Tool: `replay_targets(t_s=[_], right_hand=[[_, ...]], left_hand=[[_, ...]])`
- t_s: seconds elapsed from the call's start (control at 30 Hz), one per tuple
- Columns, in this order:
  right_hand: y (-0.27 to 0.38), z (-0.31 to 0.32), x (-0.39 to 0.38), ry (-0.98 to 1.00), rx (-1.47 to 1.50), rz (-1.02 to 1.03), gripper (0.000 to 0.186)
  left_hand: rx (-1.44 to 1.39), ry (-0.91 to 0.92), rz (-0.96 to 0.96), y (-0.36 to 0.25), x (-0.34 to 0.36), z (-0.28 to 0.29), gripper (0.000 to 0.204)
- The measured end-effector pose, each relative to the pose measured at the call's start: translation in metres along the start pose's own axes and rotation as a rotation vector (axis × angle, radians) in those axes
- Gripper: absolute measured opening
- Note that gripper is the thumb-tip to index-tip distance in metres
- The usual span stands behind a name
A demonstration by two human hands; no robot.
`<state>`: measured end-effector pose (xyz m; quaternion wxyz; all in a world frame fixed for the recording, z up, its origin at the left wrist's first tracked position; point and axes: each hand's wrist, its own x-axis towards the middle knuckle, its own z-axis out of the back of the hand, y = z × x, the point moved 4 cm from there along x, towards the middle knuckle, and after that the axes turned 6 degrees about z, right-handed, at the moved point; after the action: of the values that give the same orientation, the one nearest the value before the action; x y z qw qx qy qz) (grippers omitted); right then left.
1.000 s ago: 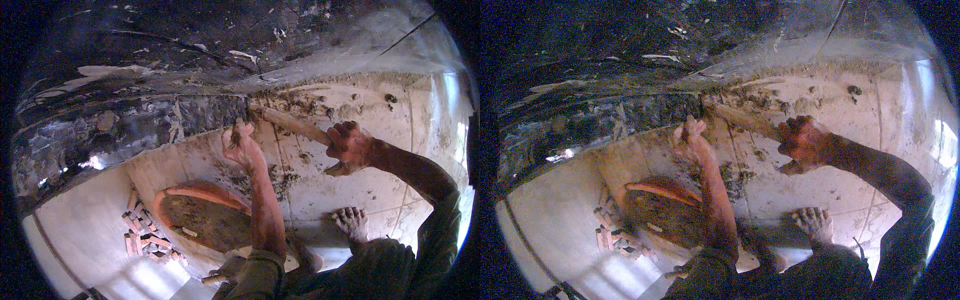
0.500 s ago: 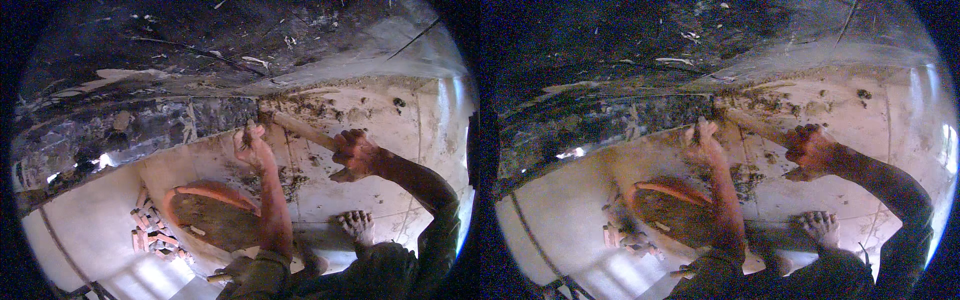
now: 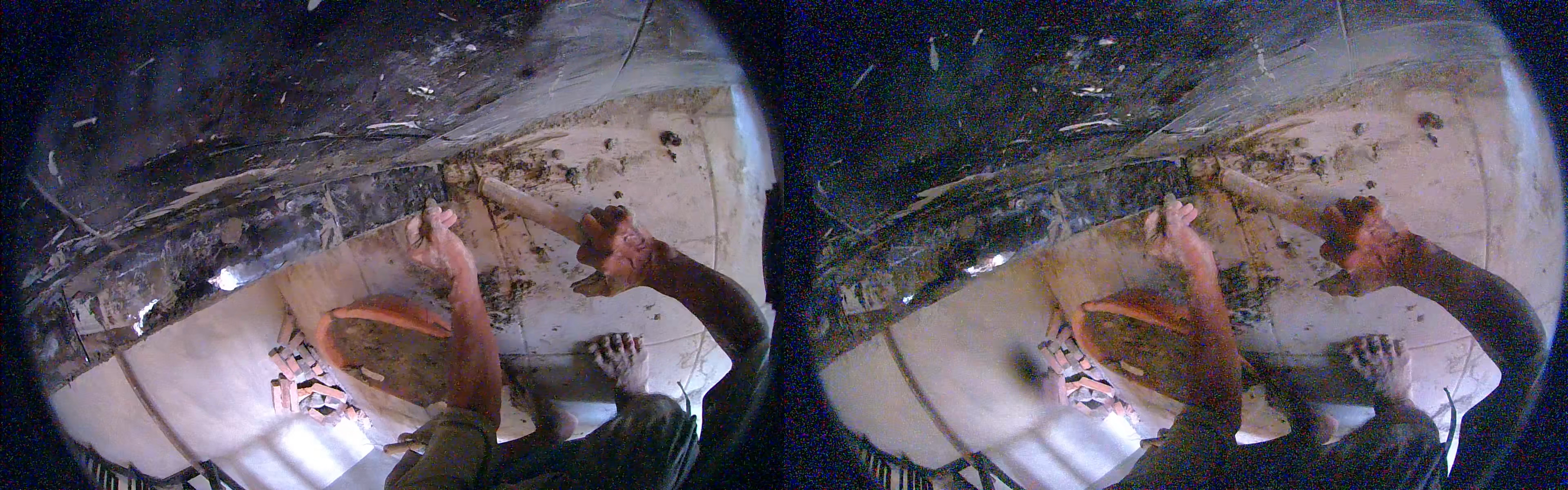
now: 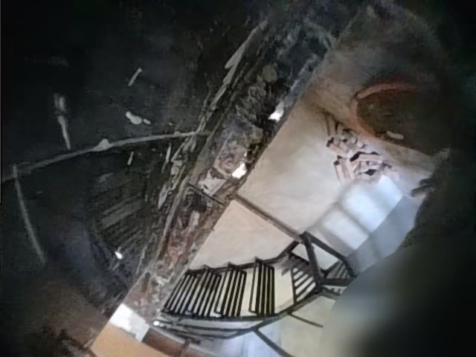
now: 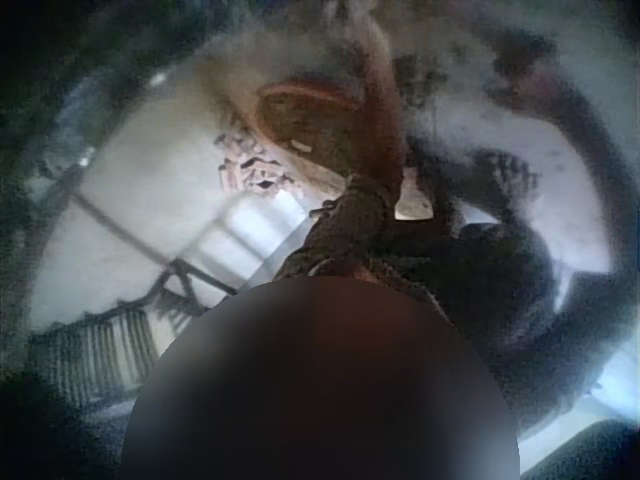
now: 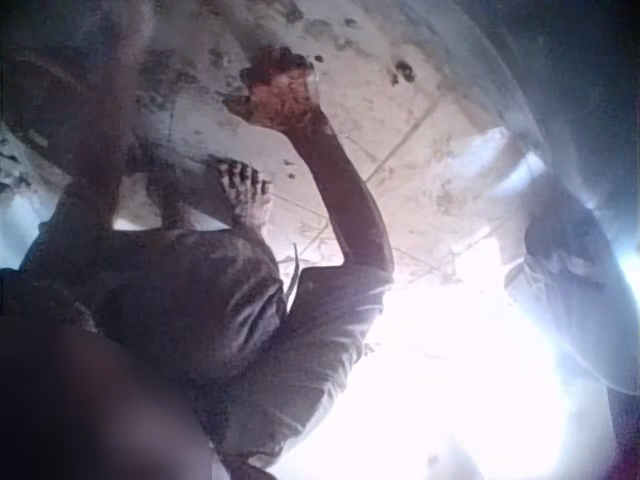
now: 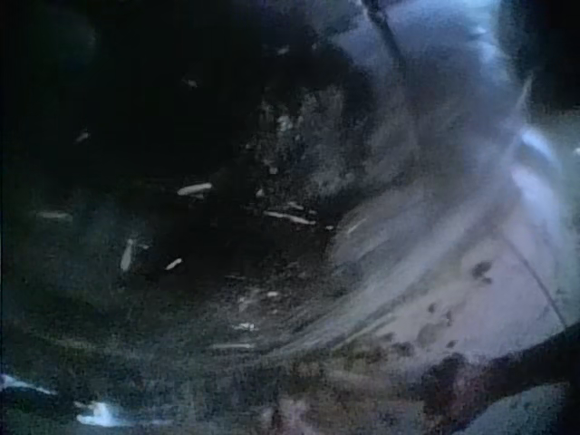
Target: The person applies mortar to the back of a tile using a trowel and then presses the tile into place on the wall, using a hammer to tap it for alignment.
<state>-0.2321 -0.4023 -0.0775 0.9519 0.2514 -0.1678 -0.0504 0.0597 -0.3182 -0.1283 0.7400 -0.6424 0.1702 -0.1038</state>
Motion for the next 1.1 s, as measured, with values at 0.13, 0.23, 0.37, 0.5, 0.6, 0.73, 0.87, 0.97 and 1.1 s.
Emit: replay_targets(t_s=[0.13,0.23,0.37,0.5,0.6,0.73,0.87,0.97,1.1], right_hand=[[0.002,0.002,0.004,0.020,0.074,-0.006,0.045],[0.004,0.000,0.003,0.027,0.076,0.011,0.043],[0.008,-0.003,0.005,-0.083,0.067,0.037,0.043],[0.008,-0.003,0.007,-0.023,0.116,0.017,0.044],[0.006,-0.008,0.007,-0.090,0.084,-0.029,0.044],[0.011,0.001,0.010,-0.026,0.110,0.007,0.044],[0.016,-0.004,0.004,-0.128,0.065,0.038,0.045],[0.017,0.004,0.006,-0.077,0.145,0.016,0.047],[0.023,0.009,0.004,-0.161,0.109,-0.013,0.048]], left_hand=[[0.004,-0.083,-0.051,-0.026,-0.012,-0.012,0.030],[-0.030,-0.061,-0.061,-0.024,-0.010,-0.010,0.028],[-0.049,-0.103,-0.120,-0.026,-0.009,-0.012,0.021],[-0.011,-0.120,-0.089,-0.033,-0.016,-0.016,0.017],[0.004,-0.109,-0.109,-0.033,-0.013,-0.014,0.018],[0.027,-0.090,-0.098,-0.034,-0.014,-0.014,0.019],[0.050,-0.073,-0.048,-0.035,-0.014,-0.014,0.023],[0.061,-0.043,-0.051,-0.032,-0.010,-0.008,0.025],[0.216,0.095,-0.063,-0.044,-0.010,-0.003,0.026]])
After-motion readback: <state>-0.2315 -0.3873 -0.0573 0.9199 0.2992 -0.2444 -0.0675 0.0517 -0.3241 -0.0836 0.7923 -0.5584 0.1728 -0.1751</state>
